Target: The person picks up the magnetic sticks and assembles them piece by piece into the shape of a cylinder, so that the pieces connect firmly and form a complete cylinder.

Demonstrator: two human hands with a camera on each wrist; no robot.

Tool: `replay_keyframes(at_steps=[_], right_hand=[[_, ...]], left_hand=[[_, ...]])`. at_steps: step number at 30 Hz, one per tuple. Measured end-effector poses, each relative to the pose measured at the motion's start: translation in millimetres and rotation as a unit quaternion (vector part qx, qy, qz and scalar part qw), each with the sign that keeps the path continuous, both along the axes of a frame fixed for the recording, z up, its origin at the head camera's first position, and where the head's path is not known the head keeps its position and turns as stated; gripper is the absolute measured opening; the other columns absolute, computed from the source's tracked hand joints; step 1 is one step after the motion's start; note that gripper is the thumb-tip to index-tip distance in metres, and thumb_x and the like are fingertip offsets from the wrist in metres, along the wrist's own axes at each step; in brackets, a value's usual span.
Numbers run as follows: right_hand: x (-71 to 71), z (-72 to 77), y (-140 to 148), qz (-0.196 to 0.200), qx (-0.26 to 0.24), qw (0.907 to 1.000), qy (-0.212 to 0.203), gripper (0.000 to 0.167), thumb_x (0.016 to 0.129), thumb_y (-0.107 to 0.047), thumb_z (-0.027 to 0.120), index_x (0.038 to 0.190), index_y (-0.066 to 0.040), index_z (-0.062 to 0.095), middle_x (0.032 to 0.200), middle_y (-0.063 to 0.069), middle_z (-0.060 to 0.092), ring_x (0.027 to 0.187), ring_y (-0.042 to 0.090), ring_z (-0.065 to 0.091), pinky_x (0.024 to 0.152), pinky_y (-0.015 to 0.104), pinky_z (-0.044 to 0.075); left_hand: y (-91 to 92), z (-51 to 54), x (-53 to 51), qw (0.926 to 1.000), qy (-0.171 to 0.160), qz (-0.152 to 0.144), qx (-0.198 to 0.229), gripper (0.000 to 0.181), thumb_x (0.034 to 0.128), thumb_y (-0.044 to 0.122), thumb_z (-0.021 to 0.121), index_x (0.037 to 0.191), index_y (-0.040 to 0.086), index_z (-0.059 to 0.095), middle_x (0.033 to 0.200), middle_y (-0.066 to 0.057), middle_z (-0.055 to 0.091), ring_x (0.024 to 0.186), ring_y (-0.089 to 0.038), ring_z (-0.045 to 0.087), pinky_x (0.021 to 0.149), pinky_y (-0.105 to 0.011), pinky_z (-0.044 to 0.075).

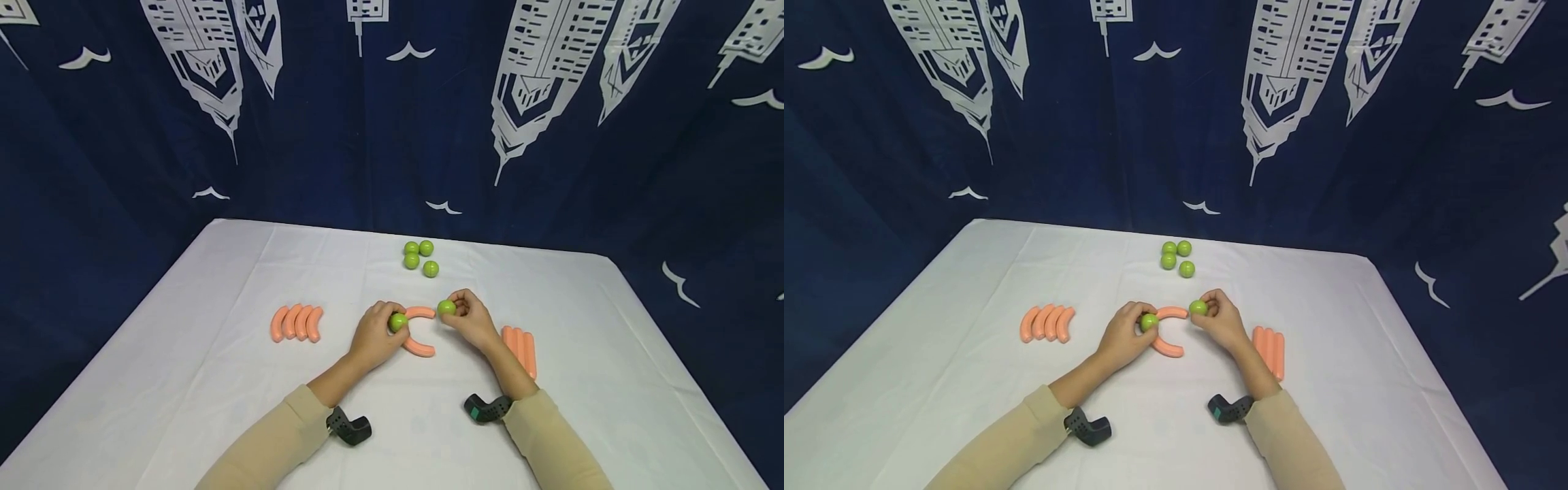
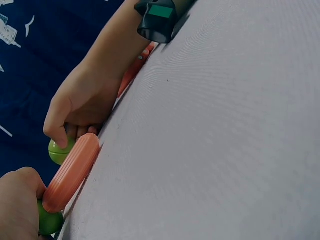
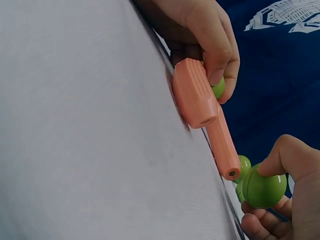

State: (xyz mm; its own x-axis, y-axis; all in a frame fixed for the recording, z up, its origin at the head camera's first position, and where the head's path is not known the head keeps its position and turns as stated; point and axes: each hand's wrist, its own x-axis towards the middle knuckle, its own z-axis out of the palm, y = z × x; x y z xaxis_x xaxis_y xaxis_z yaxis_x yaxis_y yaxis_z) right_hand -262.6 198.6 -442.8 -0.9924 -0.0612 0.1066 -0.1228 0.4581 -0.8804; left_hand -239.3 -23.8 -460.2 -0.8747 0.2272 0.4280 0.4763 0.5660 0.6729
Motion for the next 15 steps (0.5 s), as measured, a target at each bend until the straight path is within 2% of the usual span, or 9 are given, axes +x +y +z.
replay_keyframes(at_steps=[5,10,15], right_hand=[[3.2,-2.2,1.5,0.025,0.026,0.9993,0.003,0.035,0.076,-0.005,0.071,0.105,0.000,0.052,0.086,0.008,0.051,0.076,0.019,0.046,0.067,0.028,0.039],[5.1,-2.5,2.7,0.032,0.051,0.9982,0.005,0.035,0.074,-0.006,0.073,0.103,-0.003,0.054,0.086,0.007,0.053,0.079,0.020,0.049,0.070,0.030,0.041],[7.2,-3.0,3.6,0.037,0.054,0.9978,0.010,0.036,0.072,-0.007,0.074,0.103,-0.005,0.055,0.089,0.007,0.056,0.082,0.021,0.051,0.073,0.032,0.042]], left_hand=[[0.6,1.1,0.5,1.0000,-0.002,-0.002,-0.001,0.024,0.0820,0.016,0.065,0.105,0.008,0.064,0.098,-0.006,0.060,0.089,-0.021,0.054,0.078,-0.036,0.044],[0.7,0.3,0.0,1.0000,0.000,-0.001,-0.003,0.023,0.0821,0.015,0.066,0.104,0.008,0.064,0.097,-0.006,0.059,0.089,-0.021,0.055,0.079,-0.037,0.045],[1.0,-0.7,-0.2,1.0000,-0.001,0.001,0.000,0.023,0.0818,0.015,0.066,0.104,0.008,0.064,0.097,-0.006,0.059,0.089,-0.021,0.055,0.079,-0.038,0.044]])
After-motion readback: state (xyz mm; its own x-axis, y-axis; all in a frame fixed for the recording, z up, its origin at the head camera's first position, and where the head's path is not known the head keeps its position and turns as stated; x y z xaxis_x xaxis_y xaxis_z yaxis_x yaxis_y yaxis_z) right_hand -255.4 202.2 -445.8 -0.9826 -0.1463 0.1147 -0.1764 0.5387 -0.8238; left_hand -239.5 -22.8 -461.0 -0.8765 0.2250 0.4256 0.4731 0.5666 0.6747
